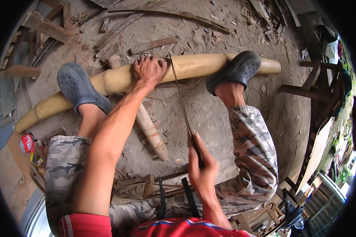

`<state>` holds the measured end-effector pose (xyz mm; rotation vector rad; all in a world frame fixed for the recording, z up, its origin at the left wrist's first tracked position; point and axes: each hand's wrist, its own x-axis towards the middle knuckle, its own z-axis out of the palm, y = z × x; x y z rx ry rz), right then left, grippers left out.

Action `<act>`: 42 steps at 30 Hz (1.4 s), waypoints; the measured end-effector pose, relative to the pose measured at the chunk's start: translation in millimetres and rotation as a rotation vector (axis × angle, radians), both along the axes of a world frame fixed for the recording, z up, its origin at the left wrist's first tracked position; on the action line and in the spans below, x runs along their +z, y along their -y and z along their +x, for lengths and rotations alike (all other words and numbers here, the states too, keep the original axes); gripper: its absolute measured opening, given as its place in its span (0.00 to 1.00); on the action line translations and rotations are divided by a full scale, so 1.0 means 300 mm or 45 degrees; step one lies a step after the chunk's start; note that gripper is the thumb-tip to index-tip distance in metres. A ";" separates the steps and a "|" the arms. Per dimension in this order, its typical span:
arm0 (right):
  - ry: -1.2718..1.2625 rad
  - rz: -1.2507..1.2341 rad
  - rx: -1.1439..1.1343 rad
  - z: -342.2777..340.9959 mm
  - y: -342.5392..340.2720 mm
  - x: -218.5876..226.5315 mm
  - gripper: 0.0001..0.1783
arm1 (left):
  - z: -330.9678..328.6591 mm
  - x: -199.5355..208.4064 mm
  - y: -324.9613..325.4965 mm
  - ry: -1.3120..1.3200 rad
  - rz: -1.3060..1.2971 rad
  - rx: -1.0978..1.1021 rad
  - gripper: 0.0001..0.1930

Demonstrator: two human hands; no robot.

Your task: The person uses a hand saw to cut a long bamboo pole into shorter sections. They reposition the pole and continue sawing through it multiple times, producing several cut pieces.

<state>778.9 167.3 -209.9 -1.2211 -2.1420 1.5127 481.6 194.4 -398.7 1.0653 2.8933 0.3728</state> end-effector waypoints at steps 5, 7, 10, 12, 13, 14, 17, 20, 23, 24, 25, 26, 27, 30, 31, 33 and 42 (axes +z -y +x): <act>-0.048 0.042 -0.157 -0.336 -0.178 -0.116 0.21 | 0.015 -0.022 -0.037 0.092 0.072 -0.044 0.23; -0.092 -0.023 -0.177 -0.366 -0.184 -0.160 0.21 | 0.014 -0.005 -0.032 0.153 0.048 -0.063 0.23; -0.019 -0.031 -0.100 -0.055 -0.006 -0.011 0.22 | 0.015 0.009 -0.006 0.134 0.021 -0.028 0.24; 0.013 -0.068 -0.105 -0.018 0.019 0.050 0.20 | 0.055 -0.015 -0.006 0.038 0.063 -0.032 0.24; -0.016 0.005 -0.118 -0.098 -0.041 -0.019 0.20 | 0.045 0.007 -0.020 0.168 0.066 -0.029 0.25; -0.045 0.078 -0.130 -0.242 -0.135 -0.112 0.21 | 0.026 -0.018 -0.013 0.075 0.100 -0.064 0.24; -0.121 0.090 -0.141 -0.384 -0.208 -0.172 0.21 | 0.024 -0.001 -0.039 0.097 0.084 -0.060 0.22; 0.022 -0.009 -0.026 -0.104 -0.017 -0.001 0.22 | 0.017 -0.031 0.014 -0.027 0.133 -0.007 0.22; -0.008 -0.001 -0.117 -0.123 -0.056 -0.036 0.21 | 0.056 -0.080 -0.013 -0.155 0.125 -0.043 0.21; -0.026 0.059 -0.102 -0.261 -0.137 -0.109 0.20 | 0.050 -0.055 0.006 -0.019 0.184 -0.048 0.21; -0.081 -0.085 -0.152 -0.374 -0.204 -0.158 0.21 | 0.055 -0.041 -0.021 0.047 0.161 -0.060 0.21; -0.021 0.022 -0.104 -0.411 -0.197 -0.147 0.21 | 0.030 -0.038 -0.020 0.088 0.116 -0.057 0.21; -0.055 0.015 -0.128 -0.378 -0.183 -0.147 0.21 | 0.027 -0.036 -0.021 0.038 0.141 -0.067 0.21; 0.048 -0.022 -0.032 -0.068 0.006 0.014 0.21 | 0.023 -0.059 0.019 0.047 0.098 -0.056 0.26; -0.018 -0.008 -0.093 -0.042 0.011 0.008 0.21 | 0.031 -0.031 -0.018 0.088 0.091 -0.061 0.26; -0.024 -0.031 -0.164 -0.102 -0.024 -0.026 0.21 | 0.063 -0.015 -0.002 0.163 0.047 -0.057 0.25; -0.041 -0.037 -0.110 -0.162 -0.093 -0.021 0.21 | 0.055 -0.068 0.018 -0.329 0.180 -0.035 0.19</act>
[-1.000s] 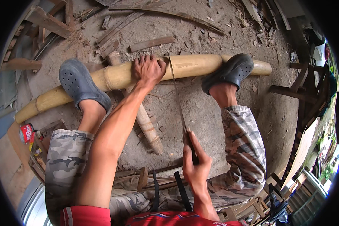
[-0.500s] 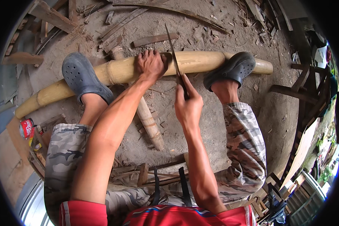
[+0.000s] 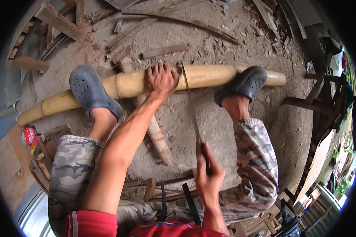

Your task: The person uses a hand saw to cut a long bamboo pole into shorter sections. They reposition the pole and continue sawing through it multiple times, producing several cut pieces.

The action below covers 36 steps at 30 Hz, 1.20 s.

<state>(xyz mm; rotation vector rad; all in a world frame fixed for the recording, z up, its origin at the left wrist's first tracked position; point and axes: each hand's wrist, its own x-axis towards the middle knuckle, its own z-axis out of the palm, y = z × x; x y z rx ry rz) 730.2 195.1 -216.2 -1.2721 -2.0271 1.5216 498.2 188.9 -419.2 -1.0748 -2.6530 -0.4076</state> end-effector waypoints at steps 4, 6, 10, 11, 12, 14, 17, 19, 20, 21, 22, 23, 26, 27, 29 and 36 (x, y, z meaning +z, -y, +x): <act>-0.059 0.047 -0.031 -0.199 -0.158 -0.111 0.20 | 0.032 0.052 -0.060 0.204 0.017 -0.066 0.20; -0.038 -0.021 0.015 -0.135 -0.042 -0.068 0.20 | -0.015 0.038 -0.008 0.397 -0.110 -0.024 0.23; 0.036 -0.022 0.041 0.200 0.173 0.044 0.24 | -0.031 0.058 -0.022 0.362 0.053 -0.064 0.18; 0.090 -0.061 0.006 0.195 0.163 0.041 0.24 | -0.010 0.046 -0.008 0.355 0.066 -0.055 0.18; 0.143 -0.101 -0.029 0.190 0.156 0.037 0.24 | 0.018 0.034 0.010 0.348 0.080 -0.047 0.17; 0.060 -0.041 -0.017 0.186 0.136 0.002 0.27 | 0.014 0.029 0.014 0.274 0.143 -0.043 0.16; -0.095 -0.074 -0.084 0.238 0.120 -0.007 0.32 | 0.019 0.051 0.007 0.308 0.077 -0.054 0.24; -0.108 0.056 -0.007 0.293 0.116 0.014 0.33 | 0.035 0.087 -0.013 0.319 -0.125 -0.044 0.31; -0.114 0.123 0.031 0.320 0.114 0.027 0.33 | 0.042 0.110 -0.025 0.322 -0.224 -0.038 0.35; -0.133 0.154 0.030 0.346 0.117 0.039 0.35 | 0.034 0.136 -0.030 0.529 -0.376 -0.054 0.44; -0.129 0.116 0.029 0.362 0.124 0.059 0.35 | 0.012 0.141 -0.023 0.585 -0.334 -0.033 0.43; -0.113 0.076 0.026 0.384 0.132 0.082 0.36 | -0.003 0.124 -0.018 0.652 -0.296 -0.017 0.43; -0.141 -0.007 0.020 0.469 0.161 0.105 0.38 | -0.052 0.120 -0.028 0.790 -0.311 -0.033 0.44; -0.167 -0.050 0.005 0.491 0.168 0.116 0.38 | -0.064 0.105 -0.021 0.746 -0.343 -0.069 0.45; -0.136 -0.129 -0.071 0.536 0.192 0.137 0.39 | -0.039 0.144 0.013 0.605 -0.487 -0.273 0.54; -0.155 -0.063 -0.039 0.558 0.220 0.250 0.38 | 0.004 0.173 0.194 0.303 -0.523 -0.239 0.63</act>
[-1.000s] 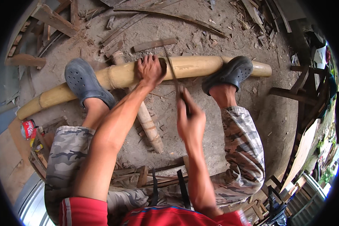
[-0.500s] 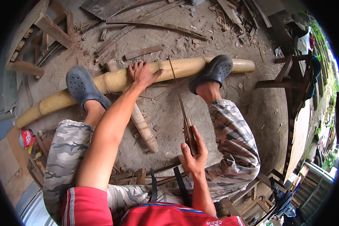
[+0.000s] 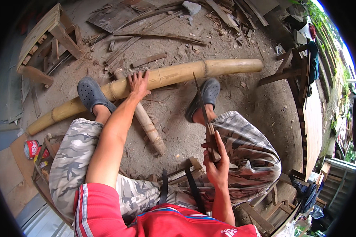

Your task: The person uses a hand saw to cut a long bamboo pole into shorter sections. They reposition the pole and continue sawing through it multiple times, producing several cut pieces.

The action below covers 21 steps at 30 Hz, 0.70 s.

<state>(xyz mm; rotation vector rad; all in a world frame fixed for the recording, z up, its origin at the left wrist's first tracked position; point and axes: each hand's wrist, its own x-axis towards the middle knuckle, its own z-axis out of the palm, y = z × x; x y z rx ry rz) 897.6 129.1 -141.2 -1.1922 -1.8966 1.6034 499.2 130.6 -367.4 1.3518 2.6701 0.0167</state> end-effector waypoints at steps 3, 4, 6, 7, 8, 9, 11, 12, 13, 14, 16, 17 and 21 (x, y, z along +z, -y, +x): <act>-0.051 0.013 0.026 -0.019 -0.002 0.019 0.38 | -0.014 0.008 0.018 0.006 -0.023 -0.015 0.60; -0.057 0.038 0.049 -0.021 0.001 0.015 0.38 | -0.007 0.000 0.026 0.005 -0.025 -0.008 0.60; -0.108 -0.020 0.000 -0.047 -0.008 0.019 0.38 | -0.026 -0.004 0.031 0.029 -0.028 -0.028 0.59; -0.119 -0.002 0.016 -0.058 -0.003 0.009 0.37 | -0.038 -0.005 0.033 0.027 -0.035 -0.031 0.60; -0.130 0.031 0.027 -0.067 -0.007 0.007 0.37 | -0.044 0.005 0.016 0.026 -0.027 -0.038 0.60; -0.141 0.021 0.024 -0.068 -0.008 0.003 0.37 | -0.036 0.013 0.006 0.043 -0.094 -0.028 0.61; -0.167 -0.010 0.021 -0.067 0.002 0.000 0.37 | -0.039 0.012 0.014 0.046 -0.084 -0.029 0.61; -0.179 -0.026 0.016 -0.069 0.005 -0.003 0.37 | -0.045 0.014 0.020 0.047 -0.079 -0.029 0.61; -0.173 -0.040 0.006 -0.067 0.005 0.001 0.37 | -0.037 0.021 0.017 0.082 -0.111 -0.008 0.61; -0.173 -0.014 0.013 -0.067 0.002 -0.005 0.37 | -0.031 0.013 0.025 0.044 -0.066 0.004 0.61; -0.165 0.042 0.009 -0.062 0.001 -0.018 0.36 | 0.002 0.001 0.029 -0.022 0.043 0.022 0.60; -0.169 0.127 0.030 -0.061 -0.013 -0.034 0.35 | 0.023 0.008 0.020 0.004 -0.013 0.022 0.58; -0.027 0.287 0.065 -0.148 -0.068 -0.069 0.28 | 0.055 -0.076 0.180 -0.146 0.402 0.162 0.57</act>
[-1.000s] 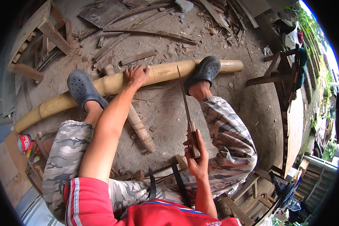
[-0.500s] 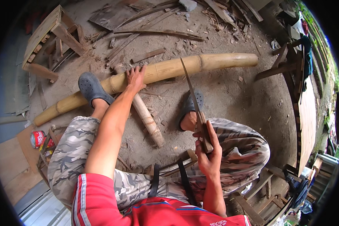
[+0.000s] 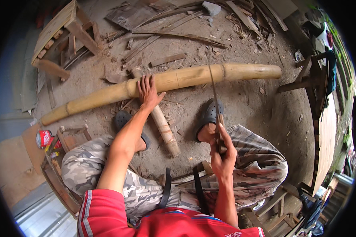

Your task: The person uses a hand saw to cut a long bamboo pole into shorter sections. They reposition the pole and continue sawing through it multiple times, producing several cut pieces.

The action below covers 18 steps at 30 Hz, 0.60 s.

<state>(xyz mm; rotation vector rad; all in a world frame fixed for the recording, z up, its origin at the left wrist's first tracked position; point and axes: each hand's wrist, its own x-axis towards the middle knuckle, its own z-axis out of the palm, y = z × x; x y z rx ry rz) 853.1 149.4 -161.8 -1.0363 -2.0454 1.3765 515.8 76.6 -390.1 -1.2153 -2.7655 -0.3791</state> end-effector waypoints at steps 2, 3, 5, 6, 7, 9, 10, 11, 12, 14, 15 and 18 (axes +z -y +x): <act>0.044 0.025 -0.016 -0.114 -0.039 0.038 0.25 | 0.067 -0.041 0.077 -0.048 0.162 0.217 0.57; 0.050 0.173 -0.006 -0.164 -0.081 -0.029 0.22 | 0.098 -0.061 0.107 -0.080 0.248 0.323 0.57; 0.139 0.235 -0.022 -0.317 -0.159 -0.074 0.15 | 0.143 -0.120 0.177 0.046 0.312 0.543 0.58; 0.186 0.271 -0.037 -0.364 -0.222 -0.115 0.13 | 0.178 -0.155 0.180 0.160 0.346 0.633 0.58; 0.222 0.437 -0.017 -0.398 -0.296 -0.167 0.11 | 0.202 -0.175 0.171 0.282 0.383 0.716 0.58; 0.323 0.621 0.000 -0.429 -0.428 -0.283 0.08 | 0.229 -0.203 0.173 0.504 0.297 0.846 0.57; 0.371 0.715 -0.048 -0.430 -0.493 -0.328 0.08 | 0.227 -0.215 0.164 0.611 0.286 0.886 0.57; 0.408 0.807 -0.093 -0.426 -0.559 -0.368 0.07 | 0.214 -0.225 0.154 0.710 0.275 0.929 0.57; 0.492 0.755 -0.177 -0.412 -0.617 -0.395 0.07 | 0.182 -0.234 0.158 0.968 0.267 0.945 0.57; 0.571 0.677 -0.387 -0.375 -0.713 -0.450 0.07 | 0.143 -0.248 0.148 1.005 0.223 0.911 0.57; 0.521 0.624 -0.472 -0.354 -0.758 -0.493 0.07 | 0.129 -0.265 0.140 1.003 0.269 0.922 0.58; 0.450 0.465 -0.730 -0.308 -0.802 -0.608 0.18 | 0.107 -0.288 0.116 0.911 0.072 0.939 0.58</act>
